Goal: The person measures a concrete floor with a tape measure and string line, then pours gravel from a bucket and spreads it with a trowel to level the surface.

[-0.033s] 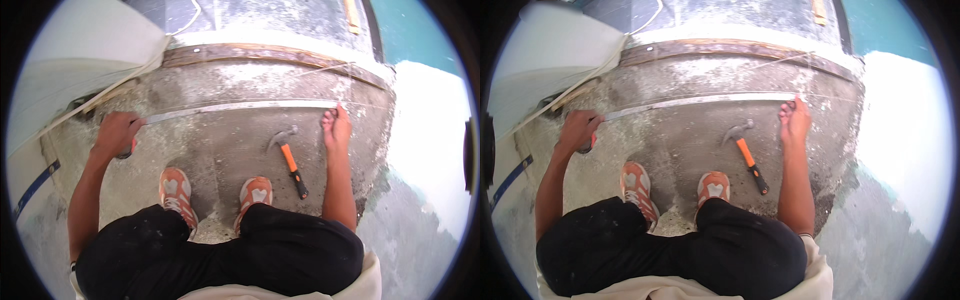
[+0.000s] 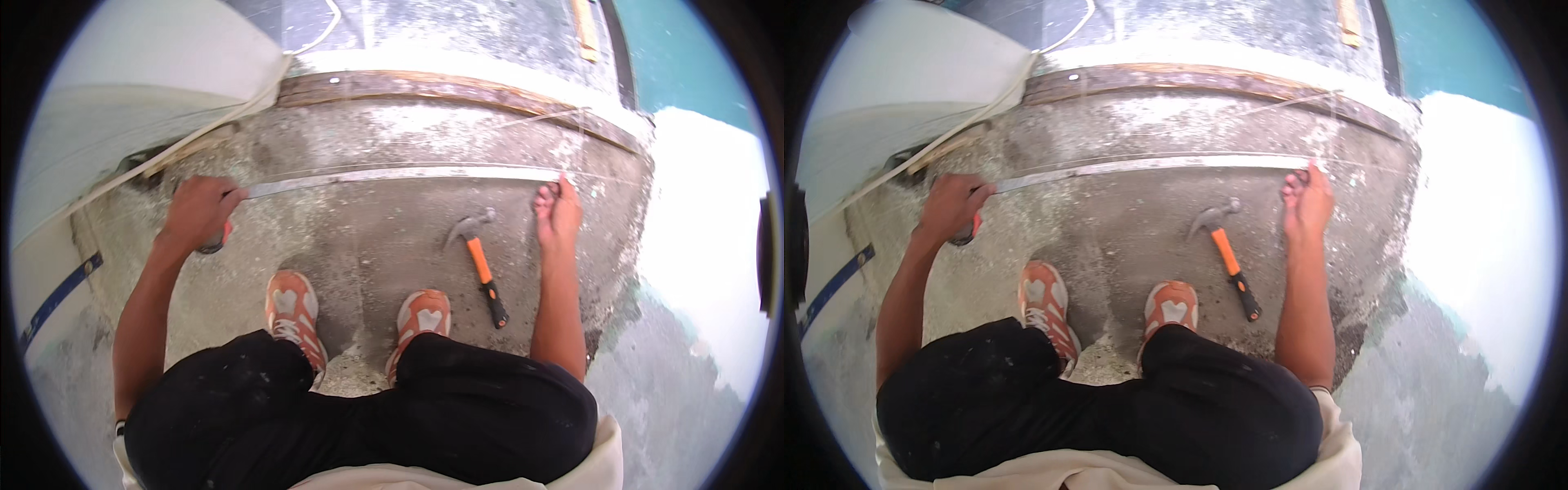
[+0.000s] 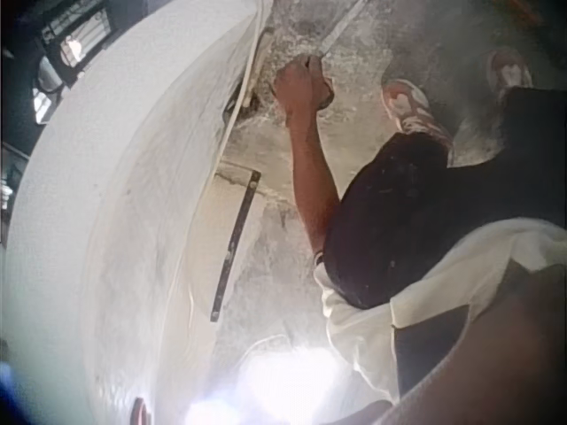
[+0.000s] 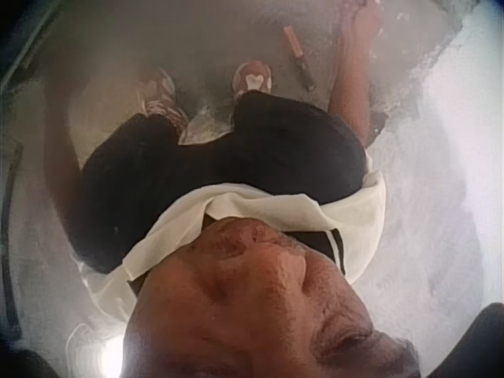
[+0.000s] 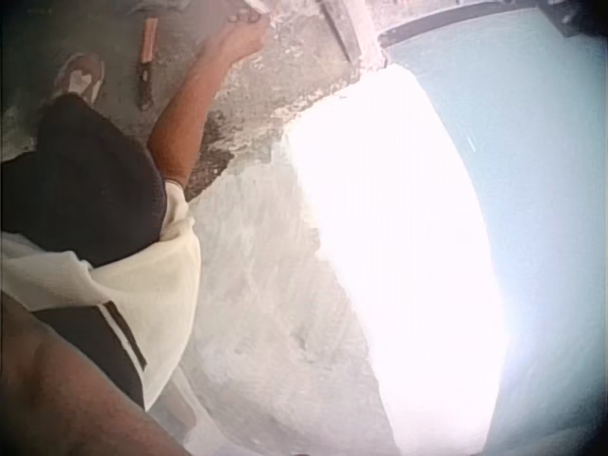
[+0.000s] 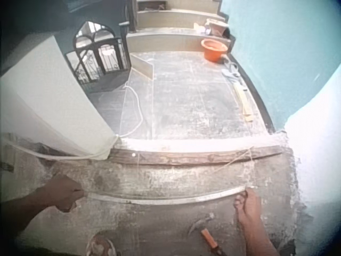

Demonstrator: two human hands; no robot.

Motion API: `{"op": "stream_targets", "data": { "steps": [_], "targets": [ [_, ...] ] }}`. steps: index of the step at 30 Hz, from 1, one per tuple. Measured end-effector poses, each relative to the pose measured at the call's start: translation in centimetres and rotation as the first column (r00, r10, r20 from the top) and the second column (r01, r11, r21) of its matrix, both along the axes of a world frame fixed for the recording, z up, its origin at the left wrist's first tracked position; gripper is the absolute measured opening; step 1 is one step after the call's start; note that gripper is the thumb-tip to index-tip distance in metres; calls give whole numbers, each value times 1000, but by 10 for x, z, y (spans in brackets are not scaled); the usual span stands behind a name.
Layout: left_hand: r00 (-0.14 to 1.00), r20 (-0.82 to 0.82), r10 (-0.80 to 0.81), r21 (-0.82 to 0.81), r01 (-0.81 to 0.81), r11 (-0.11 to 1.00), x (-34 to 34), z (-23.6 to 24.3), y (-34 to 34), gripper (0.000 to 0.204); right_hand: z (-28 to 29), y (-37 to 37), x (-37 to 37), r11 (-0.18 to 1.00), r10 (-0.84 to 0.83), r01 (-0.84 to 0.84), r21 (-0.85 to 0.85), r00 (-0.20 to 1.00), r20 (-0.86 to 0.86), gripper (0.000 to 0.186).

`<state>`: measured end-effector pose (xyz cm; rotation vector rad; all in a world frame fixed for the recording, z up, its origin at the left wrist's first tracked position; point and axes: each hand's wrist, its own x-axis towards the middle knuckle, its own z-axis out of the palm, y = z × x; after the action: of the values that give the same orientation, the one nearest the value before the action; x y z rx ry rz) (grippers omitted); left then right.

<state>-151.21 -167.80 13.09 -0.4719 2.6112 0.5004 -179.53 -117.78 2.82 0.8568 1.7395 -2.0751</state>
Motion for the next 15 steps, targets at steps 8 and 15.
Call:
{"op": "stream_targets", "data": {
  "steps": [8, 15],
  "targets": [
    [999, 40, 23, 1, -23, 1000, -17, 8, 4, 35, -4, 6, -7, 998, 34, -35, -47, 999, -21, 20],
    [1000, 25, 10, 17, -10, 1000, -15, 8, -3, 32, -2, 2, -6, 998, 34, -36, -56, 999, -29, 18]
  ]
}}
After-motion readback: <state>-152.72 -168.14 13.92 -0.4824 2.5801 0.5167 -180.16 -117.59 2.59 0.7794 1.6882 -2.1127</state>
